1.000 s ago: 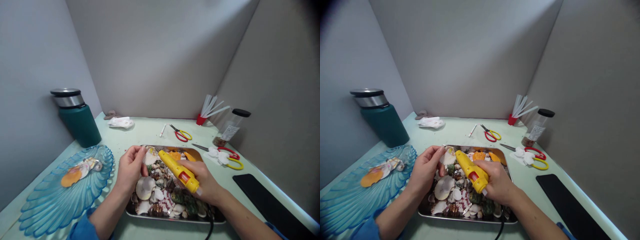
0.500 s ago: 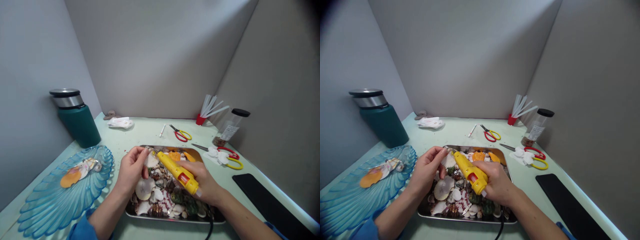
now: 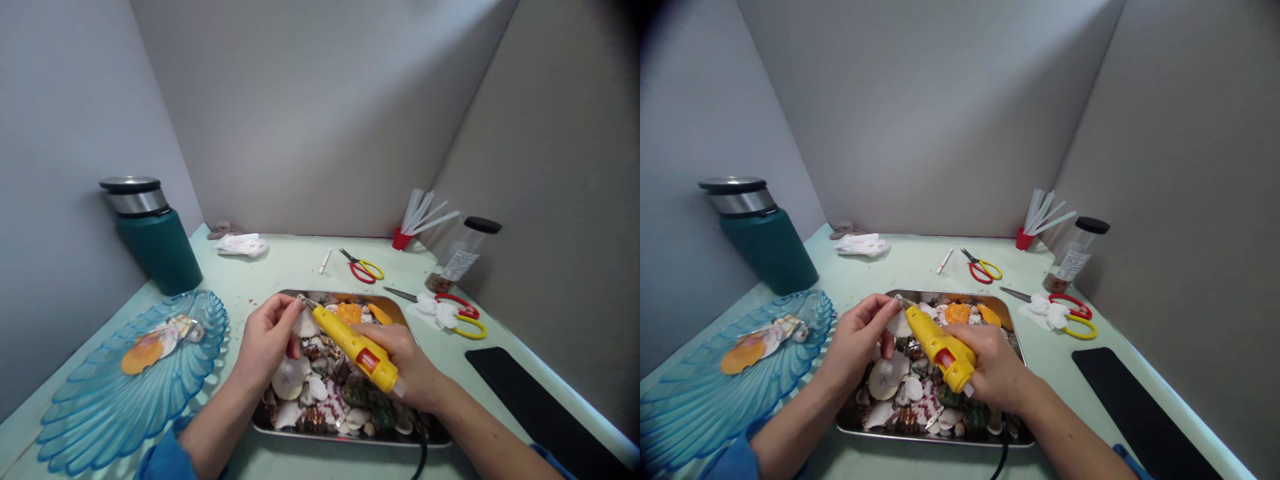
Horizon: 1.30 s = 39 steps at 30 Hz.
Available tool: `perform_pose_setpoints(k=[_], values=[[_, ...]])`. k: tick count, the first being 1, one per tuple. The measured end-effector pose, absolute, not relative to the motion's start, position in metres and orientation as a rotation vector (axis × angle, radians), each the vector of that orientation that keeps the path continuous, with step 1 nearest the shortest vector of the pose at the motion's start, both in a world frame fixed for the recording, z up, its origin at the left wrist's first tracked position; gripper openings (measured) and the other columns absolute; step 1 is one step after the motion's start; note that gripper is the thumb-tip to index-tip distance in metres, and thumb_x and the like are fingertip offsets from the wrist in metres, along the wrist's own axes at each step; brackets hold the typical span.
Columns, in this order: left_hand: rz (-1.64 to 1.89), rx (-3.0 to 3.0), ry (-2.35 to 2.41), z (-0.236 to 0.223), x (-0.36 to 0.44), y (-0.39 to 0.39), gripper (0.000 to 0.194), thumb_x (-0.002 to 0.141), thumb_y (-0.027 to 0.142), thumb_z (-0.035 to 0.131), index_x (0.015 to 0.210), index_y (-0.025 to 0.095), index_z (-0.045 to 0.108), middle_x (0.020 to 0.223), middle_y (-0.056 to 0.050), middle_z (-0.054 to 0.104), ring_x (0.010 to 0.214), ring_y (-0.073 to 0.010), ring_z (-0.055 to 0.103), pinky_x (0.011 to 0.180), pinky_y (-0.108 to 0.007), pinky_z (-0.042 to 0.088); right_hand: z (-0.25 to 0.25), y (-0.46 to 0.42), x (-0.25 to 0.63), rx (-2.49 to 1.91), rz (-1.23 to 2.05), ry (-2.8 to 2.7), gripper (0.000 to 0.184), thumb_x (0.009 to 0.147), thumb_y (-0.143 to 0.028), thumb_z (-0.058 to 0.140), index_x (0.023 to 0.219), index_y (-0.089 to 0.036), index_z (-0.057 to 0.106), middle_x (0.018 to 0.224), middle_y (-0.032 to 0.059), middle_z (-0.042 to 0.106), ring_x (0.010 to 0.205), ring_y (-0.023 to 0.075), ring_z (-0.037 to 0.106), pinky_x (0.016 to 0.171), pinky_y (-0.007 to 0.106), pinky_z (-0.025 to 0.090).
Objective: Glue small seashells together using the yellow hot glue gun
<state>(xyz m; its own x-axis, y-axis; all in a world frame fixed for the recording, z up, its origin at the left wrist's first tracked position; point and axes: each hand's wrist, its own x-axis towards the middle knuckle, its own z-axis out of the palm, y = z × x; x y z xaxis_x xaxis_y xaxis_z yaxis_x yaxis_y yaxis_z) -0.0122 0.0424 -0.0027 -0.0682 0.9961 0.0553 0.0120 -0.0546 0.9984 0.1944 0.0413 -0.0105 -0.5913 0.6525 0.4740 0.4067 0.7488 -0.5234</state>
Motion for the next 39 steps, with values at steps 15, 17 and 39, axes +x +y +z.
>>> perform_pose_setpoints(k=[15, 17, 39], values=[[1.435, 1.031, 1.251, -0.0023, -0.0124, 0.0449, 0.028, 0.071, 0.044, 0.062, 0.076, 0.017, 0.054, 0.038, 0.009, 0.046, 0.027, -0.0069, 0.042, 0.032, -0.015, 0.025, -0.0136, 0.0418, 0.1968, -0.81, 0.464, -2.257, 0.025, 0.076, -0.02, 0.056, 0.1, -0.017, 0.059, 0.076, 0.0041, 0.065, 0.063, 0.0146, 0.058, 0.058, 0.025, 0.041], [1.442, 1.023, 1.238, -0.0032, -0.0128, 0.0454, 0.029, 0.072, 0.044, 0.062, 0.076, 0.017, 0.053, 0.036, 0.009, 0.045, 0.027, -0.0073, 0.042, 0.032, -0.015, 0.025, -0.0134, 0.0416, 0.1969, -0.813, 0.474, -2.251, 0.025, 0.076, -0.018, 0.057, 0.101, -0.017, 0.058, 0.076, 0.0034, 0.064, 0.063, 0.0142, 0.057, 0.058, 0.025, 0.041], [1.459, 1.037, 1.211, -0.0046, -0.0132, 0.0459, 0.024, 0.073, 0.039, 0.063, 0.078, 0.02, 0.049, 0.041, 0.011, 0.045, 0.027, -0.0073, 0.043, 0.032, -0.016, 0.028, -0.0102, 0.042, 0.1973, -0.826, 0.517, -2.222, 0.024, 0.073, -0.017, 0.057, 0.097, -0.016, 0.059, 0.079, 0.0043, 0.066, 0.064, 0.0153, 0.059, 0.058, 0.026, 0.042]])
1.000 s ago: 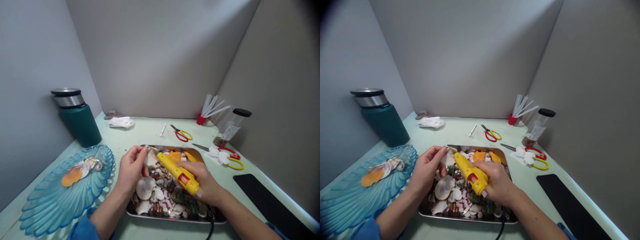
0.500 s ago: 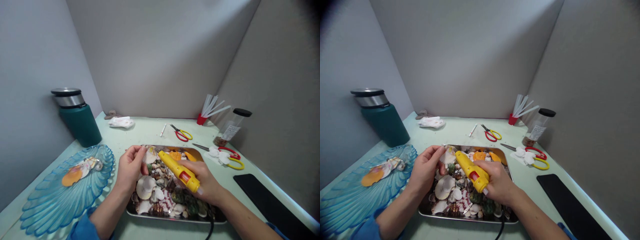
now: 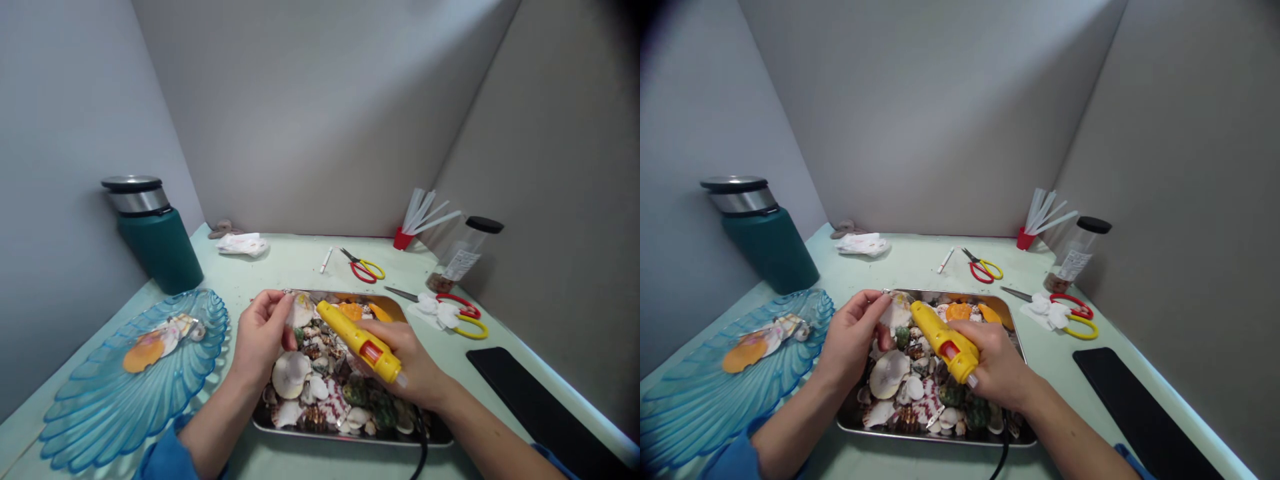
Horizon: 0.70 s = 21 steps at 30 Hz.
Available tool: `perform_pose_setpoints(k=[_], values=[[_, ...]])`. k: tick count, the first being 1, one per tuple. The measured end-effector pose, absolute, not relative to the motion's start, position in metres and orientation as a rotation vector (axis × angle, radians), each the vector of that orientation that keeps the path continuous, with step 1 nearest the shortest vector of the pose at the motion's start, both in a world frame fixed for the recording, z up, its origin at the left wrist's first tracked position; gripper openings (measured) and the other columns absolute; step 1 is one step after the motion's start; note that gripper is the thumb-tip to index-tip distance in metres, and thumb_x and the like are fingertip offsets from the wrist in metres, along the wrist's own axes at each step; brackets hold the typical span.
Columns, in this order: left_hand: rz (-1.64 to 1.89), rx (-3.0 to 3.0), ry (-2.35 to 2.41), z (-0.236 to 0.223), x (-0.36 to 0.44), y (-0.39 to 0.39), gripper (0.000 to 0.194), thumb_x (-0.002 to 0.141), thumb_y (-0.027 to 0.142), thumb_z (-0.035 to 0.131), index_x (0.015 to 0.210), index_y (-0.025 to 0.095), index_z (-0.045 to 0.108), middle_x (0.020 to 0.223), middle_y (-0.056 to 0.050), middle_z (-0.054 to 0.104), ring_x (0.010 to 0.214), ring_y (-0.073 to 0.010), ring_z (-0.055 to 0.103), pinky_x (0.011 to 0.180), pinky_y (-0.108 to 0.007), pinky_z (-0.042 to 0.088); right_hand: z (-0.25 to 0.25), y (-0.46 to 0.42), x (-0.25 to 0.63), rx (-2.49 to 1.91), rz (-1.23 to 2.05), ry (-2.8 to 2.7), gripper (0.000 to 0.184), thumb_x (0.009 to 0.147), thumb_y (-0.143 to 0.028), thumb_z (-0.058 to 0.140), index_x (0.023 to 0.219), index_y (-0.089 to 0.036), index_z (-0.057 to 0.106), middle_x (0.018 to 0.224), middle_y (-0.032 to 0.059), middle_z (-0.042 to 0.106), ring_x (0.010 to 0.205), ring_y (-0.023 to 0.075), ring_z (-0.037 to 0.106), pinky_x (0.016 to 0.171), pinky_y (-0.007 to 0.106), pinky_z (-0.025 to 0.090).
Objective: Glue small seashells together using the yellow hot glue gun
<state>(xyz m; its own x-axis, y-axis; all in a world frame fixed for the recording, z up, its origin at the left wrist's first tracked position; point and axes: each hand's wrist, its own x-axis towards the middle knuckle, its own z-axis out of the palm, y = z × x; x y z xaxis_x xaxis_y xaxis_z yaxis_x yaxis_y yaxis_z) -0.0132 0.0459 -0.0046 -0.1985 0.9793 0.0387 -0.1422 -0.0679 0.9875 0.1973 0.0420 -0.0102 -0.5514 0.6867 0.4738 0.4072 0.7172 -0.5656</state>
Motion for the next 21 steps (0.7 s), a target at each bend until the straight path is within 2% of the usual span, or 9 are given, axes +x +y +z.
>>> perform_pose_setpoints(k=[21], values=[[1.467, 1.036, 1.186, -0.0048, -0.013, 0.046, 0.024, 0.073, 0.037, 0.063, 0.078, 0.019, 0.048, 0.047, 0.01, 0.048, 0.027, -0.0064, 0.044, 0.031, -0.016, 0.028, -0.0111, 0.0421, 0.1972, -0.81, 0.531, -2.211, 0.026, 0.072, -0.016, 0.058, 0.098, -0.015, 0.06, 0.08, 0.0037, 0.066, 0.066, 0.0143, 0.059, 0.06, 0.024, 0.042]])
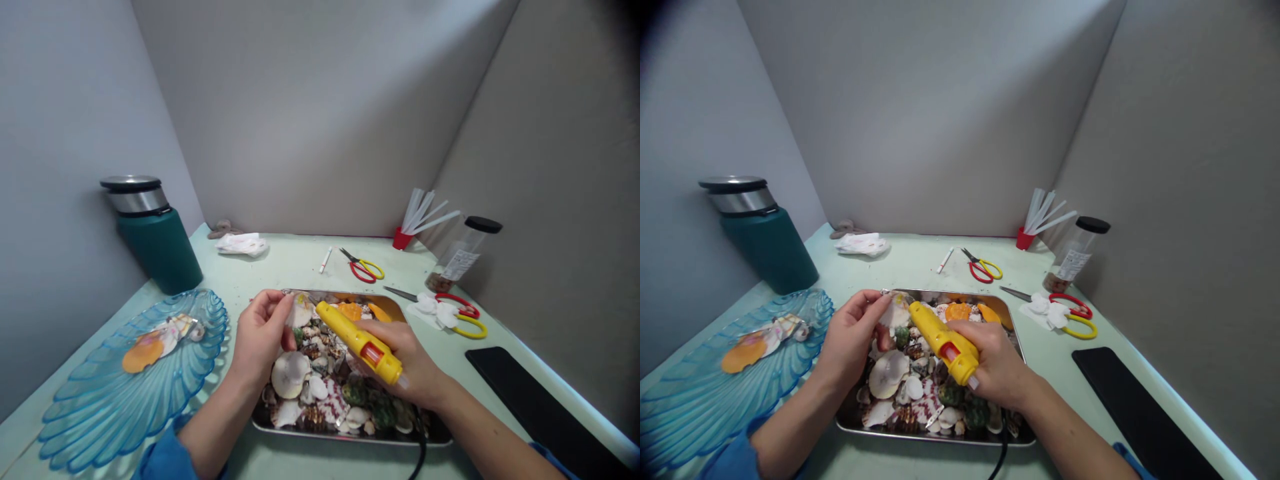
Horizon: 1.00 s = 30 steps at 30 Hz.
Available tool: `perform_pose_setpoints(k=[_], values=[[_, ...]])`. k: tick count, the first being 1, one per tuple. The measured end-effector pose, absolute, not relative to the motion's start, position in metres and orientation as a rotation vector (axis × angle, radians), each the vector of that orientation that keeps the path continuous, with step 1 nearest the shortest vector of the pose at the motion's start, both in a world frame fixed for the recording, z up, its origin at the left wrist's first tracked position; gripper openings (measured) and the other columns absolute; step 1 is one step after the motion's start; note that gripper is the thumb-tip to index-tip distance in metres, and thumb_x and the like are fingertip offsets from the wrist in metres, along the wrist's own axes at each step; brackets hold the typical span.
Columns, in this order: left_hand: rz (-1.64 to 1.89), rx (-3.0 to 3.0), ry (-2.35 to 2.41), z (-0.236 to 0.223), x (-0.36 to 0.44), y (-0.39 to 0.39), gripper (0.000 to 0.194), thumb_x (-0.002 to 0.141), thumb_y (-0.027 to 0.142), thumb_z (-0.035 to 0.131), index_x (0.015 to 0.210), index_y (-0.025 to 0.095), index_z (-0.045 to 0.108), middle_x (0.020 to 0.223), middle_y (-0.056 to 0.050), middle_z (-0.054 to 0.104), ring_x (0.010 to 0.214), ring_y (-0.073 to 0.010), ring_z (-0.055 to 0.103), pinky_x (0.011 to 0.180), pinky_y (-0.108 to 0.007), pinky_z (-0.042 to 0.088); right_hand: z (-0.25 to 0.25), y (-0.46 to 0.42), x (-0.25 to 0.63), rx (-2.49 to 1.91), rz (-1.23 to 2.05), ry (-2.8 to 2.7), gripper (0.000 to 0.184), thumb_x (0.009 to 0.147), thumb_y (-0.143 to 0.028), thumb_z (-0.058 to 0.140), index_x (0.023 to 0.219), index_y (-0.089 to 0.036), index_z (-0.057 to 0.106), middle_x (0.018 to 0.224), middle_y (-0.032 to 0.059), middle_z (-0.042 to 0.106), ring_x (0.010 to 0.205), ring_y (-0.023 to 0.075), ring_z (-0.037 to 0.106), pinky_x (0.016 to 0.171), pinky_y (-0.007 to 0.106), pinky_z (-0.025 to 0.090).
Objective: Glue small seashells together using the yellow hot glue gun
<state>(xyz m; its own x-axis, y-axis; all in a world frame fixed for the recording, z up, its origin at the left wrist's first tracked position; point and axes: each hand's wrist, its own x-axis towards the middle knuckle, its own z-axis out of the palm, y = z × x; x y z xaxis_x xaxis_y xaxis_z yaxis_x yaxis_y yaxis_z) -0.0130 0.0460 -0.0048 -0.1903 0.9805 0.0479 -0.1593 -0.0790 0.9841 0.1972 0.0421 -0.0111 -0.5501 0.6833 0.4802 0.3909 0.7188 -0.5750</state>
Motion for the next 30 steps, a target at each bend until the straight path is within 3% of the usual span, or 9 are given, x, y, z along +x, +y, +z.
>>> perform_pose_setpoints(k=[30], values=[[1.447, 1.107, 1.202, -0.0032, -0.0115, 0.0439, 0.023, 0.074, 0.037, 0.062, 0.077, 0.019, 0.048, 0.046, 0.01, 0.045, 0.029, -0.0062, 0.045, 0.031, -0.015, 0.028, -0.0127, 0.0429, 0.1974, -0.837, 0.511, -2.212, 0.028, 0.073, -0.016, 0.059, 0.101, -0.017, 0.059, 0.08, 0.0038, 0.066, 0.066, 0.0148, 0.059, 0.061, 0.025, 0.042]])
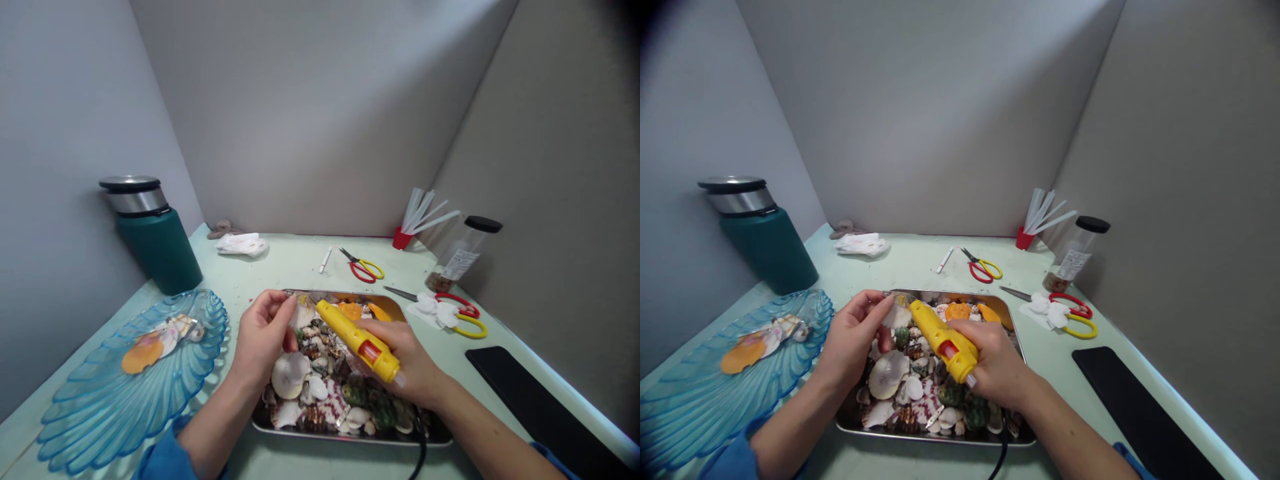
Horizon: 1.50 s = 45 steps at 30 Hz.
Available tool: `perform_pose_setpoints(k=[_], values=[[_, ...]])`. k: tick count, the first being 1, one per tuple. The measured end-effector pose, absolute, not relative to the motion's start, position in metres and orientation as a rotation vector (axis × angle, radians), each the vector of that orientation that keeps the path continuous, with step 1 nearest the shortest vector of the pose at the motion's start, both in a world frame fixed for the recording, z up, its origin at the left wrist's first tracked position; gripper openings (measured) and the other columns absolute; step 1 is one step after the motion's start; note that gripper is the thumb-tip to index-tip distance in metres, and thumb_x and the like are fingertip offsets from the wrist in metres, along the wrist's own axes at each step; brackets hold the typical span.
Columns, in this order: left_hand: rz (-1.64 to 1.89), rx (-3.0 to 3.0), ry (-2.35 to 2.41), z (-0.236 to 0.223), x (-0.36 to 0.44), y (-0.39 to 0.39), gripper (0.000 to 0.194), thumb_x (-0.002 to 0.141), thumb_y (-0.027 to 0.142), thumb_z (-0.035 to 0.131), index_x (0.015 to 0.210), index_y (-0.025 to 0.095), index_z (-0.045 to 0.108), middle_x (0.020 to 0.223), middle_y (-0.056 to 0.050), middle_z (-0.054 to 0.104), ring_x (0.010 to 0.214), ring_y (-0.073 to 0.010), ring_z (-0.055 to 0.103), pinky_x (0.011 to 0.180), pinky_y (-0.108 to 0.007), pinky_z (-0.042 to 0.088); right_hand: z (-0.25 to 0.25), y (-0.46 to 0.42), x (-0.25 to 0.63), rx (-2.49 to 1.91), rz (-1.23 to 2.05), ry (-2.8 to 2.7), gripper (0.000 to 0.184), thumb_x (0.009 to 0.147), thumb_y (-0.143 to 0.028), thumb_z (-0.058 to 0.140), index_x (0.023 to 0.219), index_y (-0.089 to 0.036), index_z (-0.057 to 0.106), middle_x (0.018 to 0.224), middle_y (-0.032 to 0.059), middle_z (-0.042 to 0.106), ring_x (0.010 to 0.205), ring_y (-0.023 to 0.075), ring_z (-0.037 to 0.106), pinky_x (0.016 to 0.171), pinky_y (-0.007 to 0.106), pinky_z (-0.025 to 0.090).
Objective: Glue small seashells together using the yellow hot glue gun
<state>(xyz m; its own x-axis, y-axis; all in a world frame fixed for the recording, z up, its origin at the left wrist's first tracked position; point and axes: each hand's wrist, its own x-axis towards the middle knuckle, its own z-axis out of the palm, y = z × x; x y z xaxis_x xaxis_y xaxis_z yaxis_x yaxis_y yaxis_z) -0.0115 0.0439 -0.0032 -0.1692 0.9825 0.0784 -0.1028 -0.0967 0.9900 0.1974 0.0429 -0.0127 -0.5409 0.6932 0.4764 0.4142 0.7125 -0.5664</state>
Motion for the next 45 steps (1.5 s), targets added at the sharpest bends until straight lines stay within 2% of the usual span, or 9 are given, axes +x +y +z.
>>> perform_pose_setpoints(k=[32, 45], values=[[1.455, 1.116, 1.198, -0.001, -0.0108, 0.0429, 0.023, 0.074, 0.037, 0.063, 0.078, 0.019, 0.049, 0.051, 0.009, 0.047, 0.031, -0.0056, 0.046, 0.032, -0.015, 0.031, -0.0124, 0.0416, 0.1979, -0.85, 0.489, -2.212, 0.028, 0.073, -0.019, 0.06, 0.1, -0.015, 0.06, 0.081, 0.0054, 0.068, 0.066, 0.0156, 0.06, 0.06, 0.025, 0.043], [1.43, 1.085, 1.198, -0.0027, -0.0129, 0.0447, 0.027, 0.07, 0.04, 0.065, 0.078, 0.018, 0.051, 0.049, 0.008, 0.049, 0.03, -0.006, 0.045, 0.032, -0.015, 0.029, -0.0106, 0.0419, 0.1969, -0.846, 0.534, -2.198, 0.021, 0.08, -0.025, 0.055, 0.098, -0.017, 0.06, 0.078, 0.0047, 0.066, 0.064, 0.0152, 0.058, 0.059, 0.026, 0.042]])
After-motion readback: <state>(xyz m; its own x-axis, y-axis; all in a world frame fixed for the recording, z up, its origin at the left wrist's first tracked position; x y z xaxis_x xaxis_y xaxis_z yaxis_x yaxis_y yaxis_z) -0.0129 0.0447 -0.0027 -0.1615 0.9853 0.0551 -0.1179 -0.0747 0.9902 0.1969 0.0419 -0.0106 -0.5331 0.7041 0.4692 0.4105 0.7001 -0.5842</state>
